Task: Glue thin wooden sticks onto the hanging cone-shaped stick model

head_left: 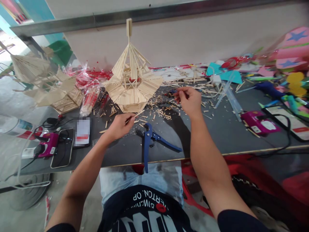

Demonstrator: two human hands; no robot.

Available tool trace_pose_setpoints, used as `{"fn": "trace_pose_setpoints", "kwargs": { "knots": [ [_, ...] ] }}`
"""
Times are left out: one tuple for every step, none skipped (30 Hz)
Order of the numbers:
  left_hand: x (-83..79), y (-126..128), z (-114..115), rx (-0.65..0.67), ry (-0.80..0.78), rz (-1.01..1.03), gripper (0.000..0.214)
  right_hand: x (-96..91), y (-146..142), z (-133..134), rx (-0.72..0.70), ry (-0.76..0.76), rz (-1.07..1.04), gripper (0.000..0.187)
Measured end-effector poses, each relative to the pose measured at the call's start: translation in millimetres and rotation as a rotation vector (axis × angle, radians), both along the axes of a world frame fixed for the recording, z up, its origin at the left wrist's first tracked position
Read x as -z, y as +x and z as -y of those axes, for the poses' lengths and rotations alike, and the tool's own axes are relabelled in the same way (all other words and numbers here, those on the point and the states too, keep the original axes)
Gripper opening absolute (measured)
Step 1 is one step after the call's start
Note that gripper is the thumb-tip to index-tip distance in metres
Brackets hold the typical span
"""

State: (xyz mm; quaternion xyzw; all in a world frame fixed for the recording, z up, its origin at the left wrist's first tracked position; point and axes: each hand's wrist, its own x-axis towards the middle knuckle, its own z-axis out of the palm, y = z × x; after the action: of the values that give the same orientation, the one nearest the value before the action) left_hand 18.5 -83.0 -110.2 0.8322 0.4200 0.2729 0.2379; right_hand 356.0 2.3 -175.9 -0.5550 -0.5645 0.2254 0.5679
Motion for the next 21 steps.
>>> {"fn": "trace_pose_setpoints", "kwargs": {
  "knots": [
    [-1.9,0.3,1.0,0.006,-0.050,0.023,0.031,0.1,-2.7,0.7,-0.016,-0.005,0.012,0.021],
    [-3.5,0.6,2.0,0.015,-0.106,0.056,0.032,0.2,-6.2,1.7,-0.036,-0.009,0.029,0.020],
    [-4.7,1.0,3.1,0.028,-0.165,0.099,0.033,0.2,-10.6,3.0,-0.058,-0.013,0.050,0.019],
    [-5.4,1.4,4.1,0.045,-0.223,0.150,0.034,0.4,-15.6,4.5,-0.080,-0.017,0.073,0.018],
    [-5.5,1.8,5.0,0.064,-0.280,0.208,0.034,0.5,-21.0,6.1,-0.103,-0.022,0.095,0.017],
    [-5.1,2.3,5.7,0.083,-0.338,0.271,0.034,0.7,-26.5,7.5,-0.124,-0.029,0.117,0.016],
    [-4.3,2.8,6.3,0.099,-0.400,0.335,0.034,0.9,-32.0,8.9,-0.146,-0.036,0.137,0.017],
    [-3.3,3.5,6.9,0.114,-0.464,0.401,0.035,1.2,-37.3,10.1,-0.166,-0.045,0.156,0.017],
    [-2.3,4.4,7.6,0.126,-0.530,0.464,0.036,1.4,-42.2,11.1,-0.183,-0.052,0.174,0.017],
    [-1.6,5.5,8.3,0.131,-0.596,0.522,0.038,1.5,-46.7,12.0,-0.198,-0.058,0.190,0.017],
    [-1.5,6.9,9.2,0.129,-0.656,0.577,0.040,1.6,-50.7,12.7,-0.210,-0.062,0.204,0.018],
    [-2.2,8.6,10.2,0.121,-0.709,0.627,0.041,1.5,-54.2,13.2,-0.217,-0.062,0.214,0.018],
    [-3.8,10.5,11.2,0.108,-0.753,0.675,0.042,1.3,-57.1,13.7,-0.221,-0.060,0.221,0.018],
    [-6.4,12.7,12.2,0.090,-0.792,0.723,0.041,0.9,-59.5,14.2,-0.222,-0.056,0.224,0.019],
    [-9.9,15.2,13.0,0.072,-0.824,0.774,0.039,0.4,-61.2,14.7,-0.221,-0.052,0.224,0.019],
    [-14.4,17.9,13.6,0.055,-0.851,0.829,0.036,-0.4,-62.5,15.3,-0.216,-0.047,0.221,0.019],
    [-19.7,20.8,13.7,0.042,-0.873,0.881,0.032,-1.4,-63.2,16.1,-0.207,-0.041,0.217,0.019],
    [-25.5,23.9,13.4,0.034,-0.889,0.926,0.026,-2.6,-63.5,16.9,-0.197,-0.035,0.210,0.020],
    [-31.7,27.3,12.3,0.032,-0.899,0.961,0.021,-4.0,-63.4,17.8,-0.182,-0.027,0.201,0.020],
    [-38.0,31.0,10.6,0.032,-0.909,0.985,0.016,-5.8,-63.1,18.7,-0.163,-0.016,0.189,0.020],
    [-44.1,34.9,7.9,0.037,-0.920,1.007,0.012,-8.0,-62.7,19.6,-0.142,-0.004,0.174,0.021]
  ]
}}
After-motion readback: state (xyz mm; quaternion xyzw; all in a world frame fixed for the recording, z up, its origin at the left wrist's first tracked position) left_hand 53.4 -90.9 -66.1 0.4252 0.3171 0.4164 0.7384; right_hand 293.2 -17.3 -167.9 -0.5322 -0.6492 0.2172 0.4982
